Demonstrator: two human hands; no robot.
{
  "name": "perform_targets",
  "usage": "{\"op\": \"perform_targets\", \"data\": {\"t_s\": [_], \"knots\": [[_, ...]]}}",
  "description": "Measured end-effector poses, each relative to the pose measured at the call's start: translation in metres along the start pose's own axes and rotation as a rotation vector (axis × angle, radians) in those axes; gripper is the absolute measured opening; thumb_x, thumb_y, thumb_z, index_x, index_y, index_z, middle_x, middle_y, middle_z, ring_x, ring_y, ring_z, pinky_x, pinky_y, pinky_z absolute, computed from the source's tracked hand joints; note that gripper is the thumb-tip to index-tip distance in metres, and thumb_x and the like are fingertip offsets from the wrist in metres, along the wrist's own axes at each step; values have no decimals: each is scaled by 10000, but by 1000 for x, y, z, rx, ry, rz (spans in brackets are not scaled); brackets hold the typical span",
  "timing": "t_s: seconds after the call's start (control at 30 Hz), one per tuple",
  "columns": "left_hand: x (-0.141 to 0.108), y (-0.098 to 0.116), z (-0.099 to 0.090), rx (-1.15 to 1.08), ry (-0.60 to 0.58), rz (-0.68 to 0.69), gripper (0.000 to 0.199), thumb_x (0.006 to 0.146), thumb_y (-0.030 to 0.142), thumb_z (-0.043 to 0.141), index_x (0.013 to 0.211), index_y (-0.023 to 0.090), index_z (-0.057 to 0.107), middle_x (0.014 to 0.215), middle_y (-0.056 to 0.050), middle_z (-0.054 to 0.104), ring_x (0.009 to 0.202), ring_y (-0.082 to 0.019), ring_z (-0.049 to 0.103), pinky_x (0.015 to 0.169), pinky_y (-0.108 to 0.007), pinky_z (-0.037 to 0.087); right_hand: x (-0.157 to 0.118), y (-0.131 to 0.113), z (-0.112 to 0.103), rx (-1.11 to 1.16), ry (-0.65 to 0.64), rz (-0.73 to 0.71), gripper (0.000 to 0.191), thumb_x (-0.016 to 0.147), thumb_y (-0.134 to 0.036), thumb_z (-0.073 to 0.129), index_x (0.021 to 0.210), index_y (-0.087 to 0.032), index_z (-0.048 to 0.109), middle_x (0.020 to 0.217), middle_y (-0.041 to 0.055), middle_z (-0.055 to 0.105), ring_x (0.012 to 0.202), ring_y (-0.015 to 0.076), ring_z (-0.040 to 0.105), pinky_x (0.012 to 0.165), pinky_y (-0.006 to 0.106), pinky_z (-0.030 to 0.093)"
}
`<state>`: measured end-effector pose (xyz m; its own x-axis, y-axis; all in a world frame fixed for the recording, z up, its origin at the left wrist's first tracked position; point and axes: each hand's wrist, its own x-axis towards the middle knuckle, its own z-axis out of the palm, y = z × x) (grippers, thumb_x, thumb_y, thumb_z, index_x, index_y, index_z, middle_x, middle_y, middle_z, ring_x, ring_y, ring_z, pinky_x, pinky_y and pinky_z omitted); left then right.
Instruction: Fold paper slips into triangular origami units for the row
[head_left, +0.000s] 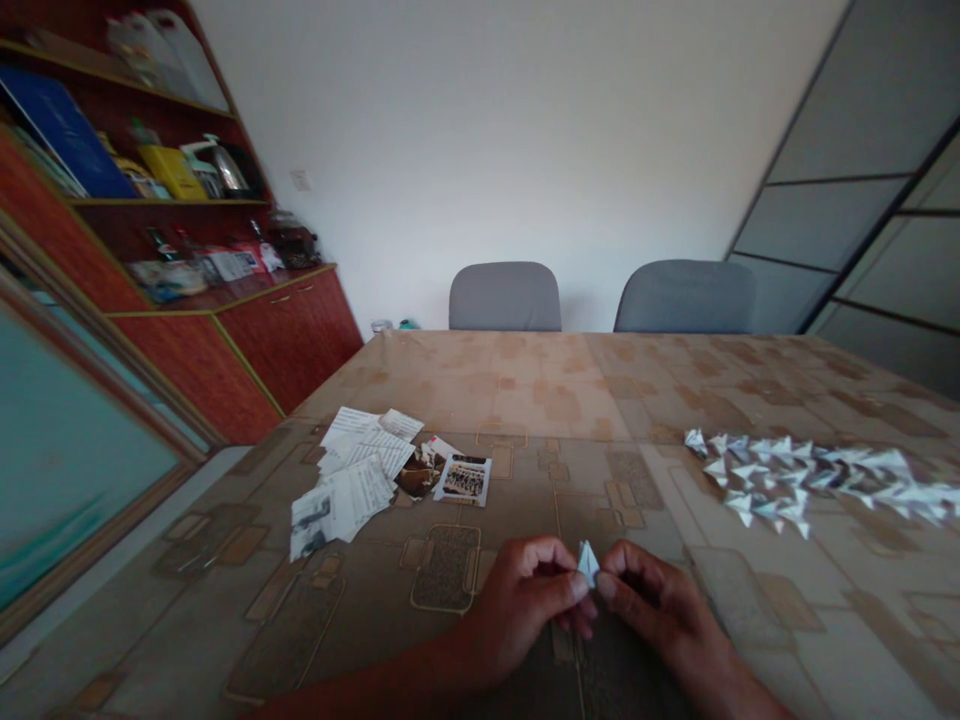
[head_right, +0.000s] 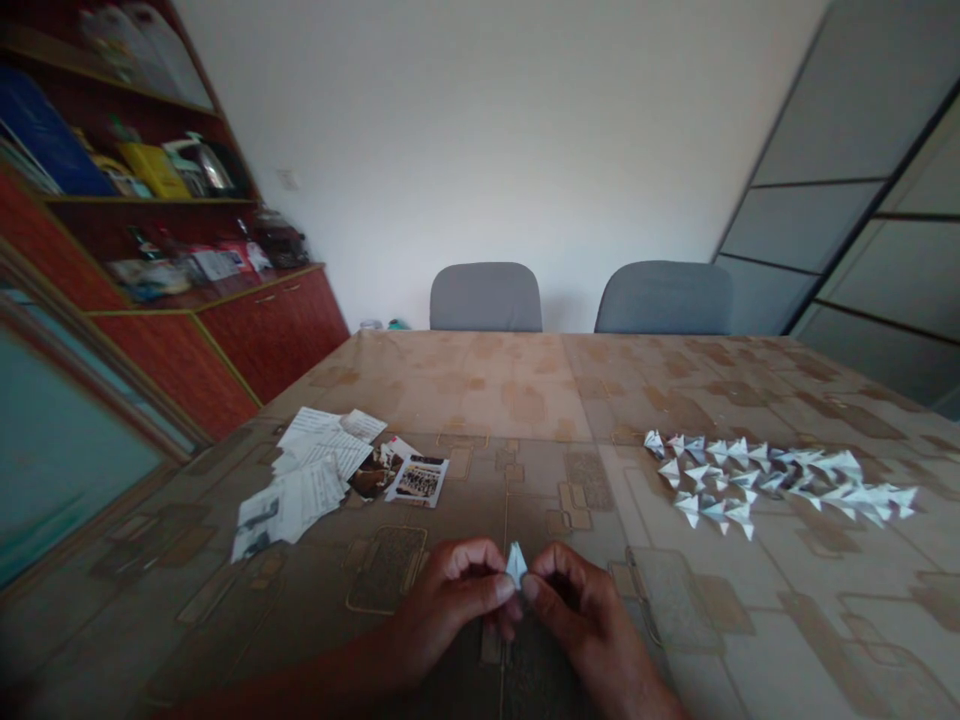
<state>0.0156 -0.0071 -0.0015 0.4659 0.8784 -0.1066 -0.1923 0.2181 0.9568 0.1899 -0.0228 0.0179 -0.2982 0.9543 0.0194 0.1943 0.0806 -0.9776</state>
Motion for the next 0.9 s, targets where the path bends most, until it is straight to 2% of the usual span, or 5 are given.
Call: {"op": "perform_targets", "data": {"t_s": [0.17, 0.4, 0.53, 0.7, 0.9], "knots": [[-2, 4, 2, 78, 51, 46, 334, 812, 455, 632, 762, 124, 625, 668, -27, 640, 563, -124, 597, 558, -222, 424, -3, 3, -1, -120, -17, -30, 361, 906, -493, 494, 714, -192, 541, 677, 6, 587, 660, 165, 561, 609, 251, 439], [-4, 12, 4, 141, 132, 91, 270, 769, 365, 676, 668, 117, 641, 595, -11, 603, 571, -126, 571, 578, -223, 440, -5, 4, 2, -301, 30, -65, 290, 905, -392, 494, 693, -196, 522, 635, -23, 506, 590, 139, 494, 541, 223, 393], [-3, 10, 4, 84, 146, 115, 263, 784, 360, 676, 700, 112, 656, 623, -18, 623, 595, -130, 592, 596, -223, 453, -4, 3, 4, -237, 30, -67, 274, 902, -388, 508, 715, -194, 557, 662, -10, 576, 628, 146, 552, 574, 220, 431], [-2, 3, 2, -44, 46, 137, 235, 767, 334, 728, 831, 114, 674, 724, -32, 665, 674, -133, 625, 657, -227, 476, -3, 7, 1, -161, 88, -103, 246, 905, -371, 528, 748, -197, 602, 685, -5, 623, 657, 150, 602, 616, 223, 472], [-4, -2, 5, -22, 108, 175, 224, 747, 318, 754, 781, 111, 674, 681, -27, 662, 618, -116, 611, 620, -214, 472, -4, 11, -2, -181, 146, -224, 65, 872, -270, 591, 837, -221, 616, 746, -7, 665, 712, 151, 645, 664, 214, 508]]}}
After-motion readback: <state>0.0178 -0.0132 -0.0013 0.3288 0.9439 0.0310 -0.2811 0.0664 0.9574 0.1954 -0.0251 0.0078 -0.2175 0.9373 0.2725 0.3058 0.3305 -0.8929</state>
